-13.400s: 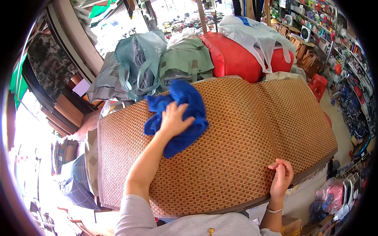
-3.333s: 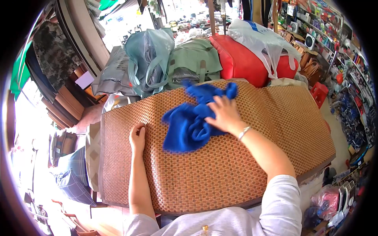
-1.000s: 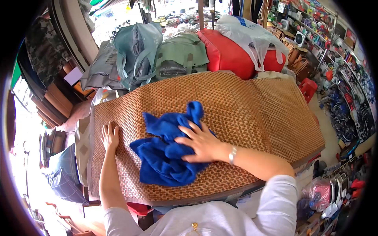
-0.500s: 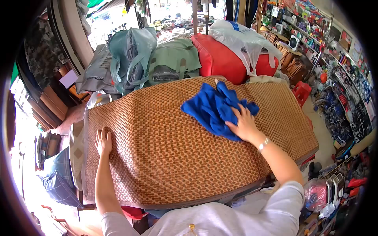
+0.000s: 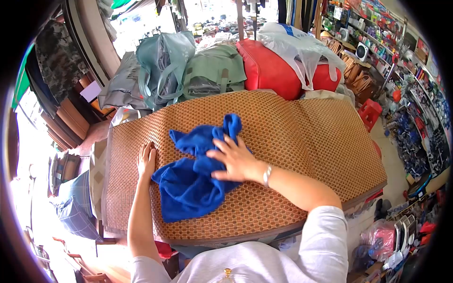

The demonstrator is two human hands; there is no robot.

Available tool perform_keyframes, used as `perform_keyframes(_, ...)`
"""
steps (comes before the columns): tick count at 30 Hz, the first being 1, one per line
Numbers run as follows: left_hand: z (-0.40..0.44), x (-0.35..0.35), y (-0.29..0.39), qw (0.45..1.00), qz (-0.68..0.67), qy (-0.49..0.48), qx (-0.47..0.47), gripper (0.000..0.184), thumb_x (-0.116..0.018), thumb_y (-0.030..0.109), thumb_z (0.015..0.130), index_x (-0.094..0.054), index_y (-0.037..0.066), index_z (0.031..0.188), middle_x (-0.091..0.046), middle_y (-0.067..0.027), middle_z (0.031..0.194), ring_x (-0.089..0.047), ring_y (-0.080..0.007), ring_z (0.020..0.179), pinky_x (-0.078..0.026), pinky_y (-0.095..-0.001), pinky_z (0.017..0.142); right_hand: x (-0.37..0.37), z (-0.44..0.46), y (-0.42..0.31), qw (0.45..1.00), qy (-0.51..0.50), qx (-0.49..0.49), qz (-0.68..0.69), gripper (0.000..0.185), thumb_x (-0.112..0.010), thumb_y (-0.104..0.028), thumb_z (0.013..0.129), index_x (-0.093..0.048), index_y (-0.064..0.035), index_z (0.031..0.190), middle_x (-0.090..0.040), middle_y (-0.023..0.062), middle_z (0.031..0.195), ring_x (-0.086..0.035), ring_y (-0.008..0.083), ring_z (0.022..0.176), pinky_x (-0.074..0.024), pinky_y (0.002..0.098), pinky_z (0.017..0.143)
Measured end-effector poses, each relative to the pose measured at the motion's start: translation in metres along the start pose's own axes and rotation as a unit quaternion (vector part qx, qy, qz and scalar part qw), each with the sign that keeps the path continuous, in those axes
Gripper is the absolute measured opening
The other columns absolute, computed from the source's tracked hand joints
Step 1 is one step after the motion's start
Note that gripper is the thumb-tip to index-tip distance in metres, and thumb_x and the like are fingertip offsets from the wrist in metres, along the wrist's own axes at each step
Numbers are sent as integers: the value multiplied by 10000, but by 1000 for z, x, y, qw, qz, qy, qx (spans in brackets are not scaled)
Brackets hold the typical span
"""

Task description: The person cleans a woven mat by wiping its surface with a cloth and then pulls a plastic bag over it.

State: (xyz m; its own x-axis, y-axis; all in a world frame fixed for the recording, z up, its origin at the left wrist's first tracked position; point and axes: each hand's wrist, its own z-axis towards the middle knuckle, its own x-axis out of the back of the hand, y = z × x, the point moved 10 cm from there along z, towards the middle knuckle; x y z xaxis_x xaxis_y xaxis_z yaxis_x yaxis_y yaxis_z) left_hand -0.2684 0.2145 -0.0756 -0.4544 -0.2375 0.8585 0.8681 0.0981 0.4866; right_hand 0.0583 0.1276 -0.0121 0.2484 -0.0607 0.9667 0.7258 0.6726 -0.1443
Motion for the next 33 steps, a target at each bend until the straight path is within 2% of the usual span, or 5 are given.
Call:
perform_keyframes(9,-17,13,-16,999,-36,24,-3,515,-457,457,971,-501,173,1399,-405,-84,1500,-300,-275,1420,-214,-428,1180,44,-70,157,943,44,-318,-91,709,-570,-605,857,-428,-203,1423,-284,181,1521,-284,435,1362,-260,601,1077)
perform_keyframes(15,-22,17,-10,999,-23,31,13,499,-462,440,975,-512,164,1387,-421,-100,1486,-318,-285,1410,-226,-440,1173,54,-167,68,965,14,-262,-29,735,-644,-528,803,-412,-187,1412,-241,224,1502,-262,546,1320,-250,659,1056)
perform_keyframes(24,-21,18,-11,997,-45,55,-10,473,-503,394,953,-552,136,1347,-475,-125,1438,-370,-300,1376,-261,-431,1150,19,-71,-37,999,-33,15,37,704,-619,-598,803,-455,-224,1377,-308,207,1492,-255,463,1379,-213,696,1053)
perform_keyframes(28,-17,17,-19,994,-92,58,-18,424,-553,342,941,-592,125,1304,-487,-130,1426,-387,-305,1364,-300,-433,1134,5,7,24,999,11,-36,-21,699,-568,-625,827,-452,-212,1379,-326,197,1496,-263,443,1386,-223,652,1078)
perform_keyframes(33,-26,24,-19,994,-90,53,16,389,-565,311,948,-607,118,1284,-488,-124,1427,-400,-305,1355,-317,-444,1132,31,-10,137,963,30,-242,-112,731,-535,-644,849,-417,-211,1426,-303,178,1516,-281,432,1375,-241,609,1092)
